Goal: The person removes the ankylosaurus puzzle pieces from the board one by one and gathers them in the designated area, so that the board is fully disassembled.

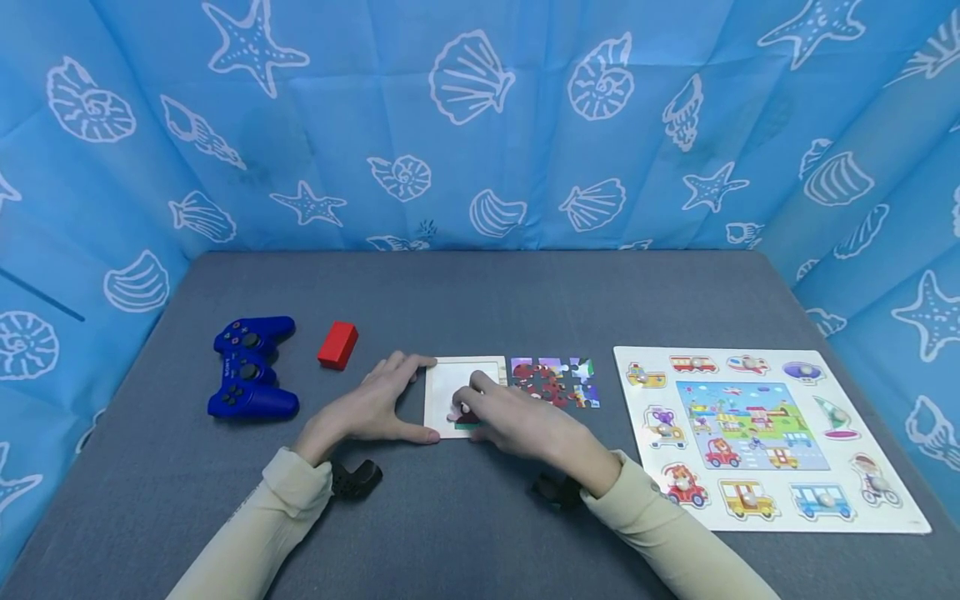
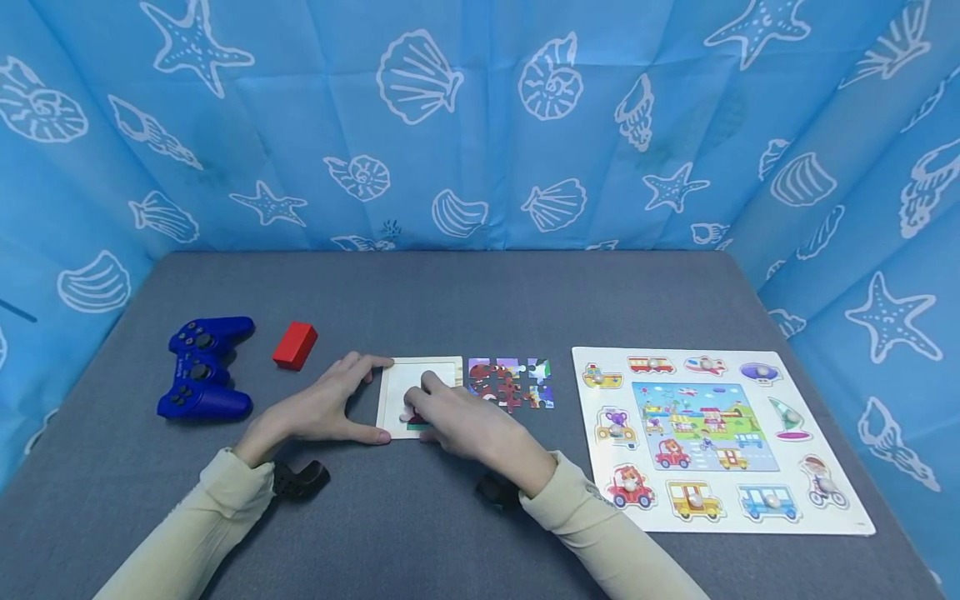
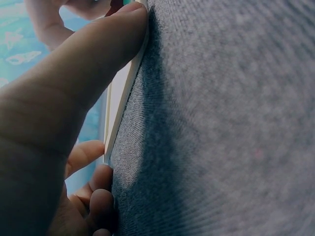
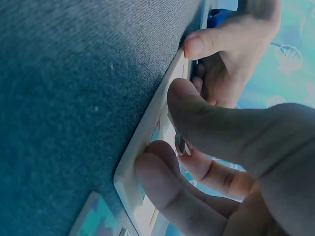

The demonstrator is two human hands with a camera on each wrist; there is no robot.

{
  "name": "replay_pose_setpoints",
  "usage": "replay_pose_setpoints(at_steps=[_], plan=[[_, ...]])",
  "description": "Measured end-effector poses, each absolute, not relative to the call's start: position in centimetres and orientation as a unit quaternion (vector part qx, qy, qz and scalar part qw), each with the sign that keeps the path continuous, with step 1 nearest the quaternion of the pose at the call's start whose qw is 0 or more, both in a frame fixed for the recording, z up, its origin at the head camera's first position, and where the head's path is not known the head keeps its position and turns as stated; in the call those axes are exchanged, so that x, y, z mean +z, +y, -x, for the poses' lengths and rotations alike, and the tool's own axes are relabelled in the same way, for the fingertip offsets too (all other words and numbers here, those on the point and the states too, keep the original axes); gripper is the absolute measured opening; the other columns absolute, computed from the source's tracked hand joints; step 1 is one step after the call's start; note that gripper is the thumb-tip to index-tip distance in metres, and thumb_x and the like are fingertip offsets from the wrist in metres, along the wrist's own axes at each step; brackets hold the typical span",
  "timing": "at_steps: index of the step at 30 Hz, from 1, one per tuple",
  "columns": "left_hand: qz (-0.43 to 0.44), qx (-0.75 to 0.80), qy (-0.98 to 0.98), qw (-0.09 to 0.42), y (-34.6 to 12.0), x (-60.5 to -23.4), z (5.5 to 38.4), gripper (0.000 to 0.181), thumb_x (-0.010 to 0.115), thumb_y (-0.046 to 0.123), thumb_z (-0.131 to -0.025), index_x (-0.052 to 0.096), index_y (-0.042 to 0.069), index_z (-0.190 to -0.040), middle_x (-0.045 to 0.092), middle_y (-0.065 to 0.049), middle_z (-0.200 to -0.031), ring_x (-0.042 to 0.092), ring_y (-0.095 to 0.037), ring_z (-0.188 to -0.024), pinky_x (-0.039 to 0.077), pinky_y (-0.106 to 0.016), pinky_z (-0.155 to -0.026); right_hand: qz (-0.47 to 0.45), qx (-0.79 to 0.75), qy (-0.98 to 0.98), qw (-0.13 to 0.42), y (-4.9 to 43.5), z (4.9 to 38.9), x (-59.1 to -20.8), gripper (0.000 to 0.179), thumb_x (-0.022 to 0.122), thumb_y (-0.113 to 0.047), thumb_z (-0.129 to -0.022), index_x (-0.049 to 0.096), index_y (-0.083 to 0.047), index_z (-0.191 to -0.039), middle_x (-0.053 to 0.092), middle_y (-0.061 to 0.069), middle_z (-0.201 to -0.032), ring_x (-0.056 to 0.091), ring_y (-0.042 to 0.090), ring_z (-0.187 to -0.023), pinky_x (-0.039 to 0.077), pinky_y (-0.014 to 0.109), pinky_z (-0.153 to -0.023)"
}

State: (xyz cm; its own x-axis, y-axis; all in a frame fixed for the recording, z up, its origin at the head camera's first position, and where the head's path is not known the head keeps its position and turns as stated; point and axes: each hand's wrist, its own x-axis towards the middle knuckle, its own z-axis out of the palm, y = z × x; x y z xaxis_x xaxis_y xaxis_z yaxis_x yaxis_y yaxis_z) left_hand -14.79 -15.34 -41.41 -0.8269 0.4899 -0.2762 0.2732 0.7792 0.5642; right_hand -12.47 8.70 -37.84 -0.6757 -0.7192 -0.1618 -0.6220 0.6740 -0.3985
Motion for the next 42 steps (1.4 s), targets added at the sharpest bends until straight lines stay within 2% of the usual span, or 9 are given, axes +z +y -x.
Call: replay_pose_setpoints(at_steps=[9,20,28,35,42], plan=[[-0.205,0.260,0.920,0.209,-15.3,-41.3,14.8,0.099,0.083,0.058,-0.077,0.036,0.019,-0.155,0.049,-0.011,-0.133,0.048,-0.025,-0.117,0.044,-0.051,-0.101,0.386,-0.150,0.900,0.133,8.8,12.5,-37.9,0.034,0.073,-0.013,-0.095,0.066,-0.009,-0.128,0.061,0.010,-0.110,0.056,0.011,-0.070,0.049,0.022,-0.061],[-0.205,0.256,0.923,0.200,-15.1,-41.4,14.7,0.100,0.083,0.060,-0.076,0.036,0.019,-0.155,0.049,-0.011,-0.133,0.048,-0.026,-0.119,0.043,-0.052,-0.102,0.389,-0.125,0.906,0.112,9.1,12.3,-37.7,0.033,0.072,-0.017,-0.095,0.067,-0.012,-0.128,0.063,0.007,-0.108,0.059,0.011,-0.073,0.049,0.023,-0.062],[-0.209,0.254,0.923,0.201,-15.1,-41.4,14.8,0.101,0.083,0.060,-0.076,0.035,0.019,-0.155,0.049,-0.010,-0.132,0.047,-0.025,-0.118,0.043,-0.050,-0.101,0.388,-0.119,0.910,0.081,10.4,12.3,-37.4,0.030,0.072,-0.019,-0.095,0.069,-0.014,-0.125,0.063,0.003,-0.104,0.059,0.011,-0.074,0.050,0.026,-0.064],[-0.207,0.252,0.923,0.205,-15.1,-41.4,14.8,0.101,0.083,0.059,-0.076,0.035,0.019,-0.155,0.048,-0.011,-0.134,0.047,-0.026,-0.119,0.043,-0.051,-0.103,0.387,-0.126,0.912,0.053,12.1,12.3,-37.4,0.028,0.077,-0.014,-0.091,0.070,-0.014,-0.118,0.061,0.001,-0.099,0.057,0.009,-0.074,0.048,0.025,-0.065],[-0.204,0.252,0.923,0.207,-15.1,-41.4,14.7,0.101,0.084,0.058,-0.076,0.035,0.018,-0.155,0.048,-0.012,-0.135,0.047,-0.026,-0.120,0.043,-0.051,-0.103,0.369,-0.132,0.917,0.066,13.8,12.2,-37.3,0.030,0.075,-0.013,-0.092,0.070,-0.013,-0.122,0.063,0.002,-0.105,0.056,0.010,-0.080,0.050,0.028,-0.071]])
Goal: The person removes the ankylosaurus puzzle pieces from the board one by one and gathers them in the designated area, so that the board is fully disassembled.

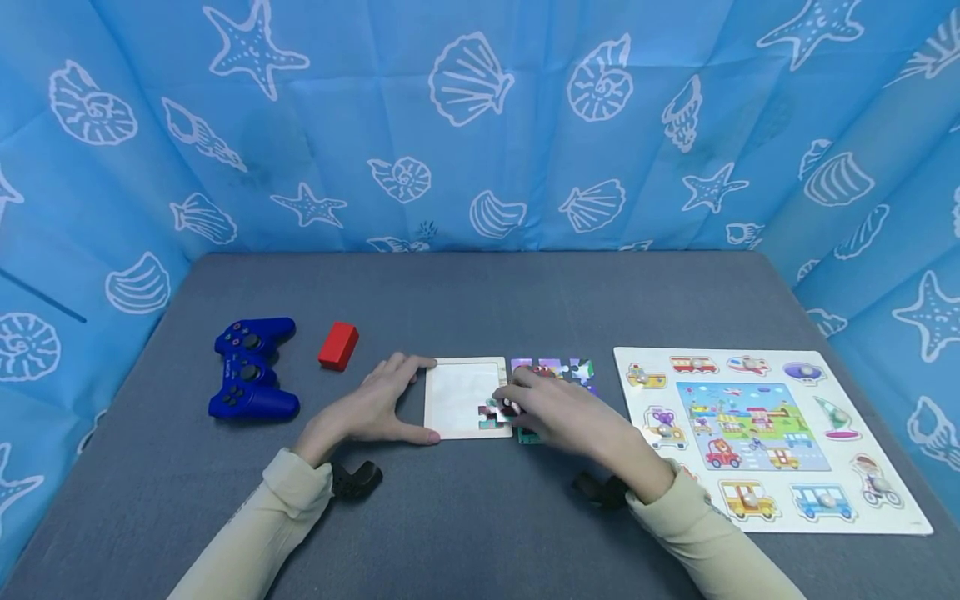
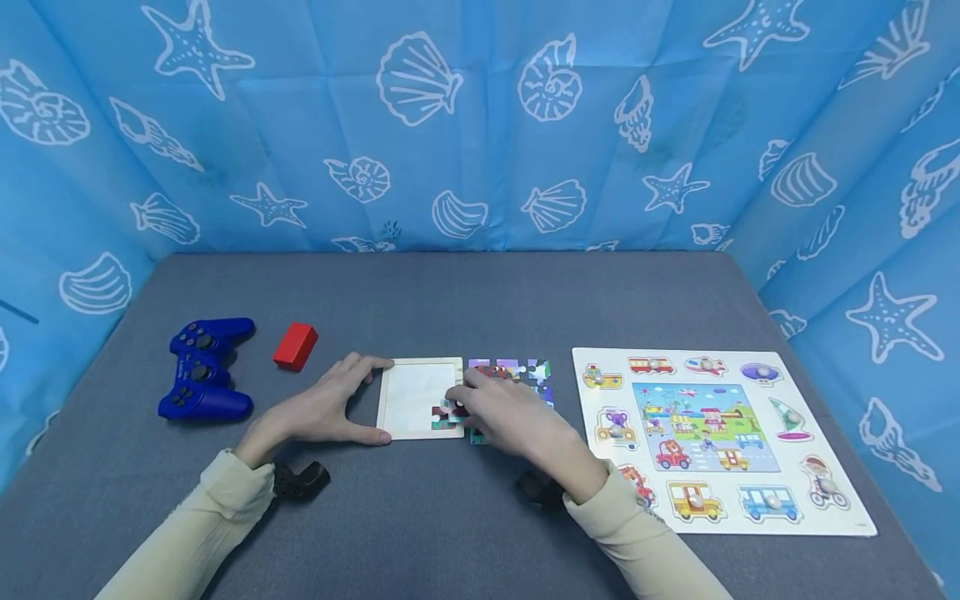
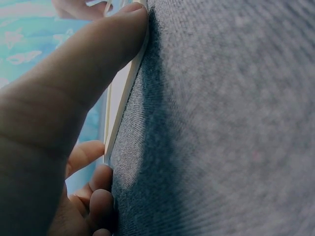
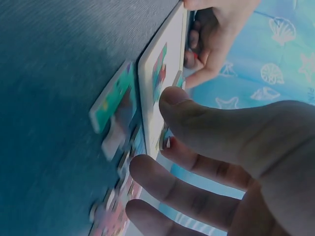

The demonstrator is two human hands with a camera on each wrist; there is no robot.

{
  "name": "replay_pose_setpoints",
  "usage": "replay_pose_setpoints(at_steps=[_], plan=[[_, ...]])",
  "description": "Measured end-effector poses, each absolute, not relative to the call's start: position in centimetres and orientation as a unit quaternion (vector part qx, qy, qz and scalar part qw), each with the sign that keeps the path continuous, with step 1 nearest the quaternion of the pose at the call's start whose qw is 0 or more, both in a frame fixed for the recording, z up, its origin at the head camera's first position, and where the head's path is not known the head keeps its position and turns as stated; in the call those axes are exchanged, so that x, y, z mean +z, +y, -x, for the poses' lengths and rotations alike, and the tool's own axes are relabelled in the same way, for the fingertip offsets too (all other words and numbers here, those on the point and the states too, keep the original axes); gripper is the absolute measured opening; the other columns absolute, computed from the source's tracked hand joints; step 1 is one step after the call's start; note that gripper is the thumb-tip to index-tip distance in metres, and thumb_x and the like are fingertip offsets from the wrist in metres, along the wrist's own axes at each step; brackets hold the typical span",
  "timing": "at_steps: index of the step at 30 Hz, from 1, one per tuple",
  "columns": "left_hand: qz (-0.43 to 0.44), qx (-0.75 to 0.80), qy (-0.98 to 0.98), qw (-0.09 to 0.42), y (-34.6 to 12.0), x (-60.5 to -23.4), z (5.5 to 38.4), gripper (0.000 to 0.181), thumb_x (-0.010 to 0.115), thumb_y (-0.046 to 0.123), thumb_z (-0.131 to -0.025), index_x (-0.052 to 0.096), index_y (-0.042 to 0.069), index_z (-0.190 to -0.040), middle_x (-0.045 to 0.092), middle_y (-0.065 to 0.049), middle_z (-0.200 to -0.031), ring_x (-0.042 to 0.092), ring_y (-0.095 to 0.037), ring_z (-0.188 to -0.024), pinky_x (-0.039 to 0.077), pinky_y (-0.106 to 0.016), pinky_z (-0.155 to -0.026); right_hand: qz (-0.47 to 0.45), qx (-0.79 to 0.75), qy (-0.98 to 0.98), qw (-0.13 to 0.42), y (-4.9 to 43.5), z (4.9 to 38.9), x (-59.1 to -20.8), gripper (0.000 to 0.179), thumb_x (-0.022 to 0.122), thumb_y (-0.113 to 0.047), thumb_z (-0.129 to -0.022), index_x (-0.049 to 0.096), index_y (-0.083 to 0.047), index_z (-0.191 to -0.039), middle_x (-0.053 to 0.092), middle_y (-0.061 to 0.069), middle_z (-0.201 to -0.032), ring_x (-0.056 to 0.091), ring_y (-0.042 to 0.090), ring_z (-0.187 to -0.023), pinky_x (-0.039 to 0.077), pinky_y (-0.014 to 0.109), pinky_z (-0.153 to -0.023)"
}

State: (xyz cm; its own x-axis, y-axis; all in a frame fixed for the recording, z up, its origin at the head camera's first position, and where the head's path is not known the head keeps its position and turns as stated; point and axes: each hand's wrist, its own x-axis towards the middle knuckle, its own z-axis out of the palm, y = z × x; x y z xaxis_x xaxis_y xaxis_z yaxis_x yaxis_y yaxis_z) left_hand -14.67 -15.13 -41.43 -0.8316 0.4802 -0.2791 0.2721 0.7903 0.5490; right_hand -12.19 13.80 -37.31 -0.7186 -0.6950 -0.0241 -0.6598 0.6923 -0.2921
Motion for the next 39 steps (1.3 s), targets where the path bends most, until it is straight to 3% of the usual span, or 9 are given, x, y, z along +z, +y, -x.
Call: replay_pose_setpoints(at_steps=[12,23,39], plan=[[-0.205,0.257,0.922,0.207,-15.2,-41.5,14.6,0.101,0.084,0.057,-0.076,0.035,0.018,-0.155,0.049,-0.011,-0.133,0.047,-0.025,-0.118,0.043,-0.050,-0.102,0.333,-0.137,0.930,0.074,17.0,12.0,-36.9,0.033,0.074,-0.011,-0.093,0.070,-0.016,-0.125,0.065,0.002,-0.113,0.062,0.013,-0.085,0.054,0.039,-0.076],[-0.206,0.257,0.922,0.204,-15.1,-41.4,14.6,0.101,0.085,0.057,-0.076,0.036,0.017,-0.155,0.049,-0.011,-0.133,0.047,-0.025,-0.119,0.043,-0.051,-0.102,0.313,-0.124,0.936,0.106,18.7,11.4,-36.4,0.033,0.078,-0.012,-0.089,0.073,-0.017,-0.121,0.064,-0.002,-0.100,0.053,0.006,-0.077,0.048,0.030,-0.068],[-0.209,0.257,0.922,0.200,-15.2,-41.4,14.6,0.101,0.084,0.058,-0.076,0.036,0.017,-0.155,0.049,-0.010,-0.131,0.047,-0.024,-0.117,0.043,-0.050,-0.101,0.323,-0.112,0.932,0.119,19.0,11.0,-36.7,0.034,0.080,-0.017,-0.088,0.074,-0.017,-0.122,0.063,-0.002,-0.102,0.057,0.005,-0.080,0.049,0.029,-0.068]])
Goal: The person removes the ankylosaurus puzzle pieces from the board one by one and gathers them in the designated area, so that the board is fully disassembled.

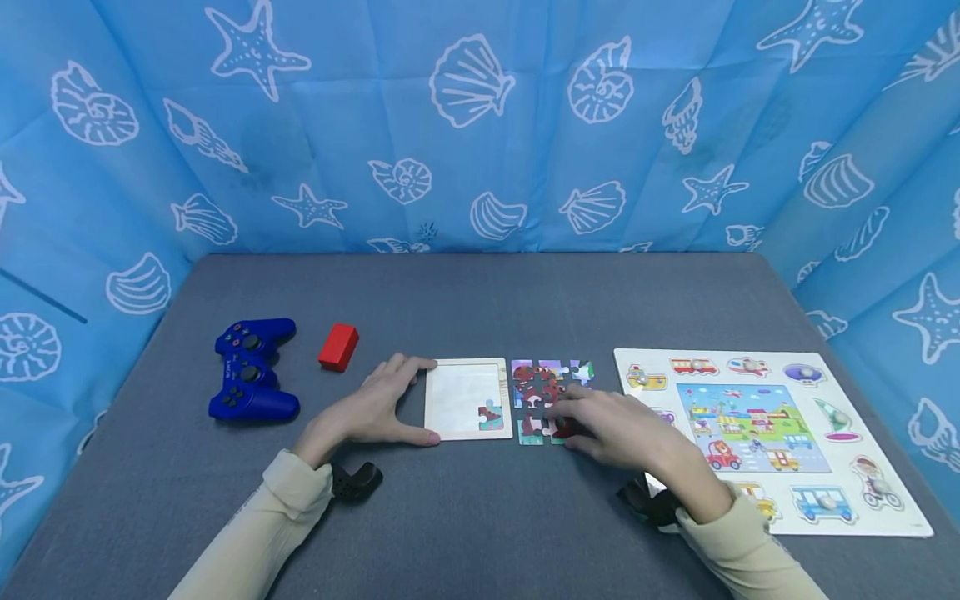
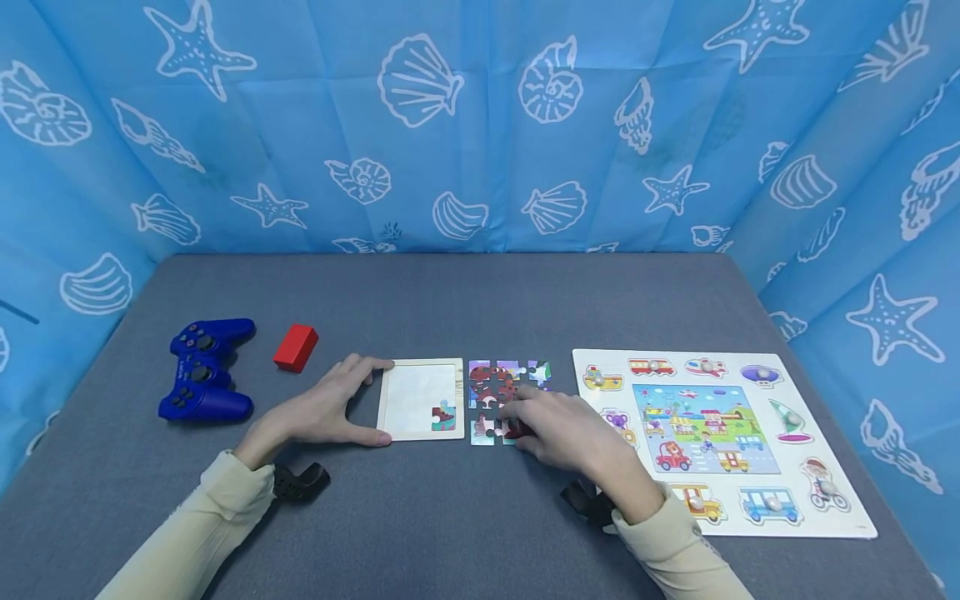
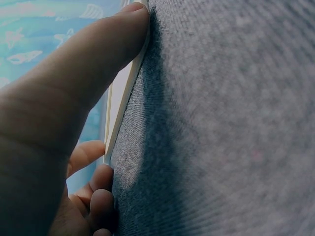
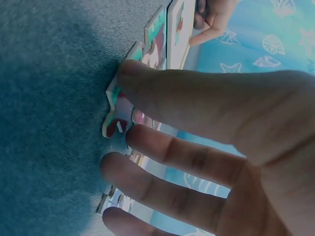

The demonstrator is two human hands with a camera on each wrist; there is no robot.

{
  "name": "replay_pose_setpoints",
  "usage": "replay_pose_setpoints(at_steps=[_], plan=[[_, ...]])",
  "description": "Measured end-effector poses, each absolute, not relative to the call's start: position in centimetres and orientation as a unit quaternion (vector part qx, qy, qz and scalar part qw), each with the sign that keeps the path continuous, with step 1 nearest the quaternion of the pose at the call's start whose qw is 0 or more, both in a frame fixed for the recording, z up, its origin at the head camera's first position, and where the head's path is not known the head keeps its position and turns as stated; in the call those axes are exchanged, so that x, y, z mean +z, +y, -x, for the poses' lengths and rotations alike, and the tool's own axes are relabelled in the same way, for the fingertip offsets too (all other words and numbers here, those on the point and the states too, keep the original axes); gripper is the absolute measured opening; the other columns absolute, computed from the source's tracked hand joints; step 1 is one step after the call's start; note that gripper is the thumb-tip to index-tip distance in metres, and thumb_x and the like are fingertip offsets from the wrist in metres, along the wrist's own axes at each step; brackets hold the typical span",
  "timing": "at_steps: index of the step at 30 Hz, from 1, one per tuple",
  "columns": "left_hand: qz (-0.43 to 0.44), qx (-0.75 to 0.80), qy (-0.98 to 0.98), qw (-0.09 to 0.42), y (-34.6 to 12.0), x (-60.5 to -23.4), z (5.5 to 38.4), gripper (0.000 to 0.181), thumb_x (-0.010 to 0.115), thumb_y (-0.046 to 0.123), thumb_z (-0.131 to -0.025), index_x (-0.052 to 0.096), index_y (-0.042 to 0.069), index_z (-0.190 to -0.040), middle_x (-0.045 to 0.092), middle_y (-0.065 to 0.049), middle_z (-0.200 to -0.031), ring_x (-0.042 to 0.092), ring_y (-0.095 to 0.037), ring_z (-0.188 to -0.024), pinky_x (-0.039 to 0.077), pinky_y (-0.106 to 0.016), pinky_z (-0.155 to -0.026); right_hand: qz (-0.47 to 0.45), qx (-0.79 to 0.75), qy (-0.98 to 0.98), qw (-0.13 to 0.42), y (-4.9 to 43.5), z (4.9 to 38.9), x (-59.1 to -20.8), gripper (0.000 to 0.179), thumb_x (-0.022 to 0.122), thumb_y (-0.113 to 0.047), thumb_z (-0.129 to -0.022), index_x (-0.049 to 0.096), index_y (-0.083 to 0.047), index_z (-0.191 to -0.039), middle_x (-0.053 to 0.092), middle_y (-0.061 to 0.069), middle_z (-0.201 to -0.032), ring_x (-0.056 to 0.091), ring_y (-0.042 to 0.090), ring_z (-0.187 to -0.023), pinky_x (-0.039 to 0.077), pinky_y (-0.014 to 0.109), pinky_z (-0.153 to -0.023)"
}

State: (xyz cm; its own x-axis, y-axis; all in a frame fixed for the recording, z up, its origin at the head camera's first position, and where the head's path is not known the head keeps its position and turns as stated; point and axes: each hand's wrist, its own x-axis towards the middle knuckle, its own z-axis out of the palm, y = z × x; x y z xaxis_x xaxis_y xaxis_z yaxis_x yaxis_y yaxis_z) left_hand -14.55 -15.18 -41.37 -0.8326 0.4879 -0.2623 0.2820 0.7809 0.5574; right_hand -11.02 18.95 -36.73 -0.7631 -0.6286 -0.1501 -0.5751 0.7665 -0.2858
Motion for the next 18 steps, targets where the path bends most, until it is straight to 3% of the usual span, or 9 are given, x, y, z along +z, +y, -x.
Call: replay_pose_setpoints(at_steps=[4,18], plan=[[-0.209,0.258,0.922,0.201,-15.2,-41.4,14.5,0.101,0.084,0.058,-0.076,0.036,0.017,-0.155,0.049,-0.010,-0.132,0.047,-0.024,-0.117,0.043,-0.050,-0.101,0.326,-0.112,0.933,0.103,18.8,11.1,-36.6,0.031,0.078,-0.018,-0.090,0.074,-0.018,-0.121,0.065,-0.002,-0.106,0.061,0.006,-0.083,0.052,0.034,-0.071],[-0.208,0.256,0.922,0.201,-15.2,-41.4,14.6,0.101,0.084,0.058,-0.076,0.035,0.018,-0.155,0.049,-0.011,-0.133,0.047,-0.024,-0.119,0.042,-0.051,-0.103,0.360,-0.115,0.924,0.055,15.3,11.5,-36.9,0.032,0.078,-0.021,-0.090,0.074,-0.015,-0.121,0.066,0.003,-0.112,0.061,0.010,-0.083,0.051,0.030,-0.067]])
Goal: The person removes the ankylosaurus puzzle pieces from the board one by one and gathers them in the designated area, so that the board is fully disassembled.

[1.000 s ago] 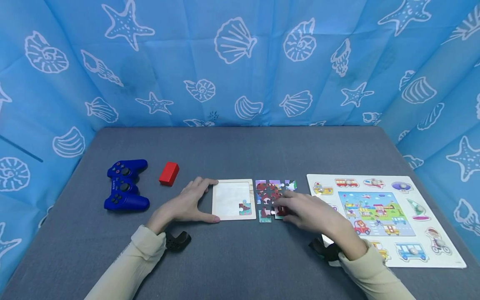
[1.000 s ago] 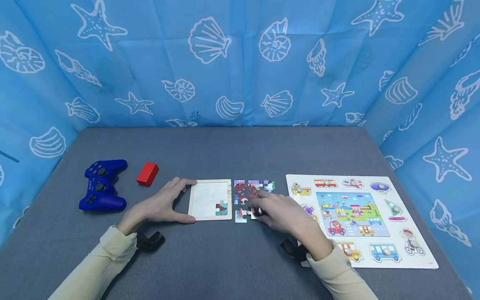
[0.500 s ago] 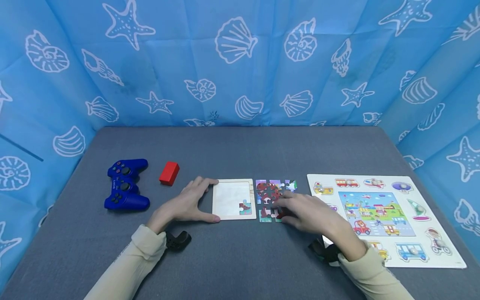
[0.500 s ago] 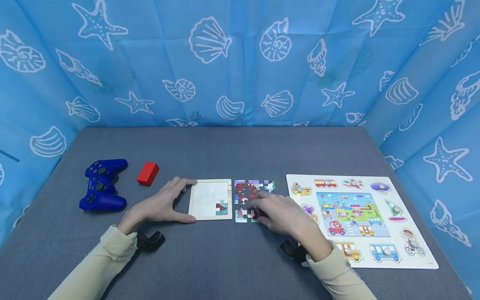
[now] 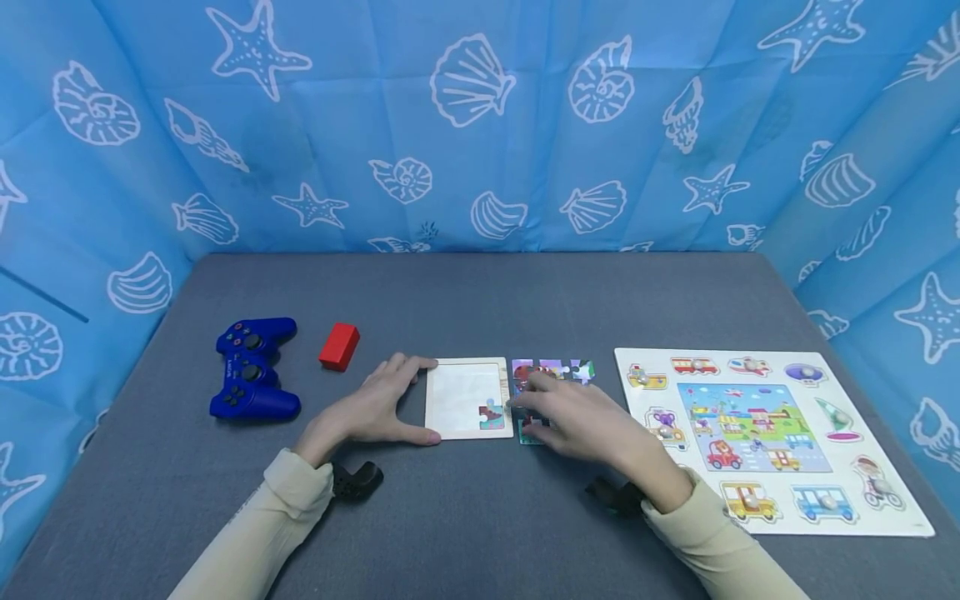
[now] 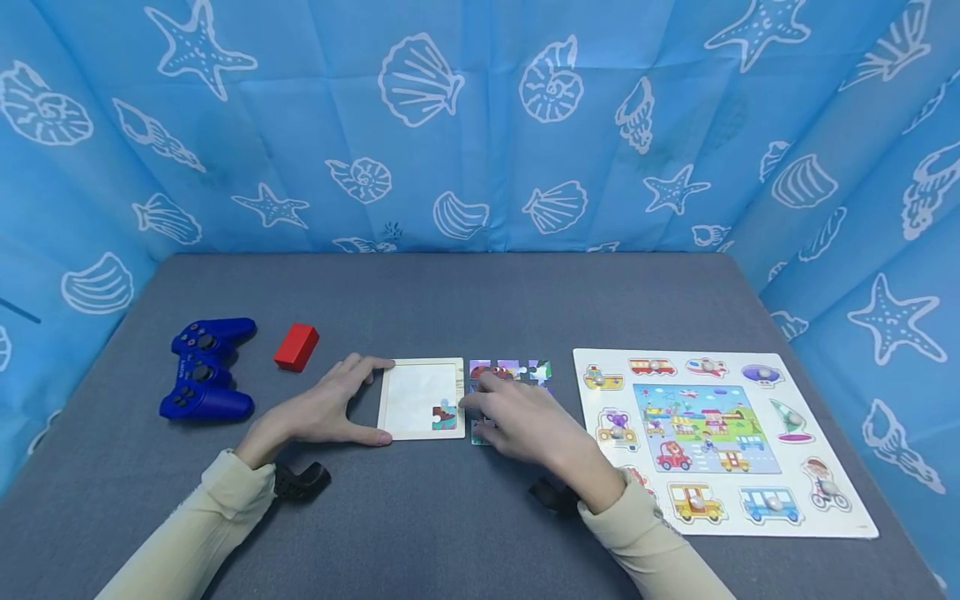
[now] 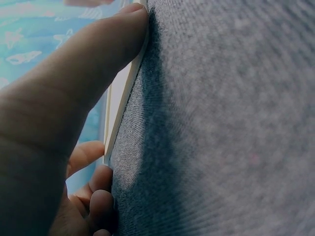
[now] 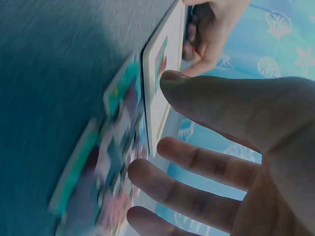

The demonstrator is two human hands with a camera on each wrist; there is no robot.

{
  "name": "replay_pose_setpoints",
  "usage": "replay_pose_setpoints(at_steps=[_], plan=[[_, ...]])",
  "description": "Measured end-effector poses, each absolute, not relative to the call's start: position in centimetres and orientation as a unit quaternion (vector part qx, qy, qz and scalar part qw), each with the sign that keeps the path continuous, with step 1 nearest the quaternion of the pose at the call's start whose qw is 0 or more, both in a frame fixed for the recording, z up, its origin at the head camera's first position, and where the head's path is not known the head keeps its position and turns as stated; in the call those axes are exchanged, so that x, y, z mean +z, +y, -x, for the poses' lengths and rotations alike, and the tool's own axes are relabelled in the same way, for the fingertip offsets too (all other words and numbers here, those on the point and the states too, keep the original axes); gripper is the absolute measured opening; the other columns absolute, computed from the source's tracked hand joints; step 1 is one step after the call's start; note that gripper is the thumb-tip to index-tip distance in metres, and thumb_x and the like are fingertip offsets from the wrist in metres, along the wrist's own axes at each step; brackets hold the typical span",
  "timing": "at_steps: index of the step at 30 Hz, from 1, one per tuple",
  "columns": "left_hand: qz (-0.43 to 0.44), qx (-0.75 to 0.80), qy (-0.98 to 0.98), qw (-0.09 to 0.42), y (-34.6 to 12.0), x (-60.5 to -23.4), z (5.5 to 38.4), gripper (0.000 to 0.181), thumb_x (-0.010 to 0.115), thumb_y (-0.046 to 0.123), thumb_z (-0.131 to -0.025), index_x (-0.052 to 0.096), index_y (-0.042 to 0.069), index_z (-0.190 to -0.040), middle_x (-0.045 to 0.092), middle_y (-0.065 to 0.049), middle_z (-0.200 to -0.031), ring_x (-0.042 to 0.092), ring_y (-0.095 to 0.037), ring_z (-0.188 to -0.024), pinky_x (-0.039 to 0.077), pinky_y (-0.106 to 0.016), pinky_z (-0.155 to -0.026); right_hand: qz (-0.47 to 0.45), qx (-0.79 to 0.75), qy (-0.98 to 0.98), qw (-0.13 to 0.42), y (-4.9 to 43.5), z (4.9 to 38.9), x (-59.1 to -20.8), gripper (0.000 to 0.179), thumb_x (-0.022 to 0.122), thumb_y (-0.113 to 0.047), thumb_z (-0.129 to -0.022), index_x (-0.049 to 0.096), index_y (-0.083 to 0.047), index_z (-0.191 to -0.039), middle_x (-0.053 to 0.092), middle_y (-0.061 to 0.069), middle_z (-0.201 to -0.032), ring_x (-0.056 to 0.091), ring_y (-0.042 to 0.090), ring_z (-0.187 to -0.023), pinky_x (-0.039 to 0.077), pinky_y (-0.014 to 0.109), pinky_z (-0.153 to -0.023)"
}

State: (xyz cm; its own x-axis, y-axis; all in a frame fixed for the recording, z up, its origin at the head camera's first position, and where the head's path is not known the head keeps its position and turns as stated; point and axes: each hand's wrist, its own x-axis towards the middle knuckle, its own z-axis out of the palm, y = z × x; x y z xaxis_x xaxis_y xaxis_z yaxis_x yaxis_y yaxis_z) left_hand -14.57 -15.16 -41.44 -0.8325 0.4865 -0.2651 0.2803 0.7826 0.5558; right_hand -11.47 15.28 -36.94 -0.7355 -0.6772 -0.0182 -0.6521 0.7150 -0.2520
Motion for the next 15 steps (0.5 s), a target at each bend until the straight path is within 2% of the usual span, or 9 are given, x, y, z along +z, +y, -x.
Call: replay_pose_setpoints(at_steps=[3,10,15], plan=[[-0.206,0.257,0.922,0.203,-15.1,-41.4,14.6,0.101,0.084,0.058,-0.076,0.036,0.018,-0.155,0.049,-0.011,-0.133,0.047,-0.025,-0.119,0.043,-0.051,-0.103,0.373,-0.116,0.919,0.059,14.2,11.6,-37.2,0.034,0.078,-0.022,-0.091,0.073,-0.015,-0.124,0.064,0.003,-0.112,0.056,0.010,-0.082,0.048,0.028,-0.066],[-0.198,0.252,0.923,0.213,-15.1,-41.3,14.7,0.101,0.083,0.059,-0.076,0.035,0.019,-0.155,0.048,-0.011,-0.134,0.047,-0.025,-0.120,0.043,-0.052,-0.103,0.427,-0.090,0.900,0.023,12.5,11.8,-37.9,0.032,0.078,-0.022,-0.091,0.071,-0.015,-0.122,0.066,0.005,-0.117,0.059,0.022,-0.099,0.053,0.038,-0.083],[-0.203,0.258,0.920,0.213,-15.2,-41.3,14.7,0.100,0.083,0.058,-0.077,0.035,0.018,-0.155,0.048,-0.011,-0.133,0.047,-0.025,-0.118,0.042,-0.051,-0.102,0.438,-0.082,0.894,0.046,11.9,12.0,-38.3,0.032,0.076,-0.019,-0.092,0.071,-0.014,-0.123,0.067,0.006,-0.121,0.059,0.024,-0.104,0.053,0.039,-0.087]])
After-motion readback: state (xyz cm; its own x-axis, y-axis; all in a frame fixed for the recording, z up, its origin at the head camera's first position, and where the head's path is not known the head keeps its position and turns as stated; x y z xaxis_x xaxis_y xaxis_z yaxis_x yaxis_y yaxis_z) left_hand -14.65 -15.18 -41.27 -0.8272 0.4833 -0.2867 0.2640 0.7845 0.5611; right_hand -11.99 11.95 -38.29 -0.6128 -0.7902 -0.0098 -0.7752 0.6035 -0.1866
